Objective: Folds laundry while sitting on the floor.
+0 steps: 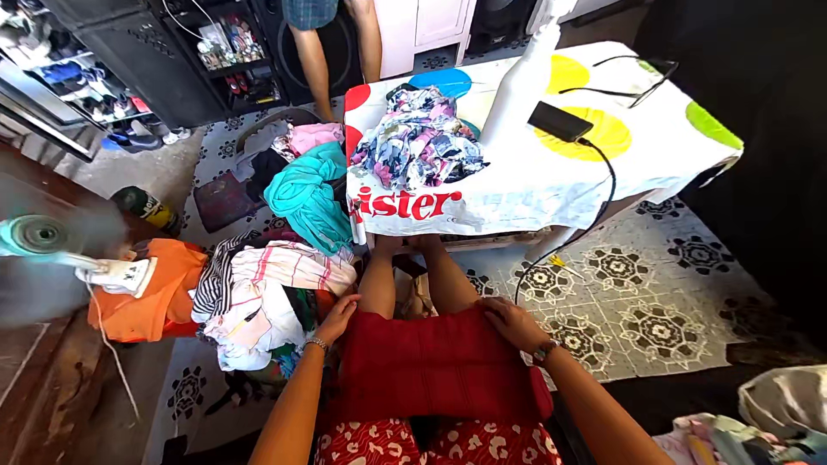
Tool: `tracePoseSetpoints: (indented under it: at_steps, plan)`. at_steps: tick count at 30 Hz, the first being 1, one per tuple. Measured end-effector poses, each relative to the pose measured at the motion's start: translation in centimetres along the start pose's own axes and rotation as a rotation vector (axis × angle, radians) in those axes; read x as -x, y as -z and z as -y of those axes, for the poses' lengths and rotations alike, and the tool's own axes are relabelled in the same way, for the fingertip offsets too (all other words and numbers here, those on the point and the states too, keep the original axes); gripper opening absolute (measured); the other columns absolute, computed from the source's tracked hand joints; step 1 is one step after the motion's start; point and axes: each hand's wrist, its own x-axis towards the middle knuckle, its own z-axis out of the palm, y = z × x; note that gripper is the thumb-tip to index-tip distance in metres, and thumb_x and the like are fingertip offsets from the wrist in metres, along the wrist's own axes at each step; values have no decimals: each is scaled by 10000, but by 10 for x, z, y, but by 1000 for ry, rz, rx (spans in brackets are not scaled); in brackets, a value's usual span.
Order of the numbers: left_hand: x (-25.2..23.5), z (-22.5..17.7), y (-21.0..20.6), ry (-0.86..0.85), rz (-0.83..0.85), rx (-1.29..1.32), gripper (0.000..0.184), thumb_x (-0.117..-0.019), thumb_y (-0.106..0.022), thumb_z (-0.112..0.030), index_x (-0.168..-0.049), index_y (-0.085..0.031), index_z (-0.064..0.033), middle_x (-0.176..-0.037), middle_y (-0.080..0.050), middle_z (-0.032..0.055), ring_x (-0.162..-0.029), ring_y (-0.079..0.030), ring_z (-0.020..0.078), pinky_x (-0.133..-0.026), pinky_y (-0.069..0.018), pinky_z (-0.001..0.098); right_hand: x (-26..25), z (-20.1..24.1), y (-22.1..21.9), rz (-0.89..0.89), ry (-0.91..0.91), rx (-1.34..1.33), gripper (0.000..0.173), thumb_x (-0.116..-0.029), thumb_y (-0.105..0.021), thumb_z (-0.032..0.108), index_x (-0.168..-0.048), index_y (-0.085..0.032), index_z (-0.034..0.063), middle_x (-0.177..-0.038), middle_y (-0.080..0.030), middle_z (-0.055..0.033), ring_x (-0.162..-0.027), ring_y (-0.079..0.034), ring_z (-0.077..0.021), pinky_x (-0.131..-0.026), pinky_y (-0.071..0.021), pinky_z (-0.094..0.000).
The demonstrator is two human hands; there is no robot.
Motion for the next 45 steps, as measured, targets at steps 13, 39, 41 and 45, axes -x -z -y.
tracePoseSetpoints:
  at_steps: [13, 39, 41, 45]
  plan:
    - [55, 18, -13, 553, 6, 162, 366, -1122, -331, -150, -1351, -522, 62, -1280, -594, 204, -1113, -582, 224, -993, -470, 384, 14, -30, 48, 85, -171, 43, 223, -979, -655, 78, -1154, -720, -45, -1181, -696, -274, -1181, -622, -464, -1067, -361, -695]
    - [171, -50, 0, -193, -319, -257, 317, -959, -598, -57, -1249, -664, 51, -1283, -675, 192, -1227, -633, 301, -1055, -501, 468, 98, 3, 23, -164, -244, -88, 314, -1063, -513, 133, -1267, -663, -53, -1278, -645, -304, -1202, -624, -452, -1067, -447, -596]
    - [154, -70, -30, -296, -208, -485, 326, -962, -627, -138, -1260, -704, -29, -1379, -631, 173, -1345, -542, 359, -1137, -405, 553, 83, -7, 20, -68, -487, -105, 439, -1109, -437, 272, -1286, -634, -78, -1296, -627, -328, -1240, -599, -465, -1078, -417, -613]
    - [137, -79, -80, -195, 60, -811, 552, -1015, -564, -438, -1523, -510, -228, -1645, -355, 100, -1554, -209, 371, -1213, -99, 685, 75, -31, 9, 63, -738, -197, 670, -1087, -418, 495, -1259, -613, -122, -1284, -613, -345, -1220, -610, -445, -1046, -455, -592]
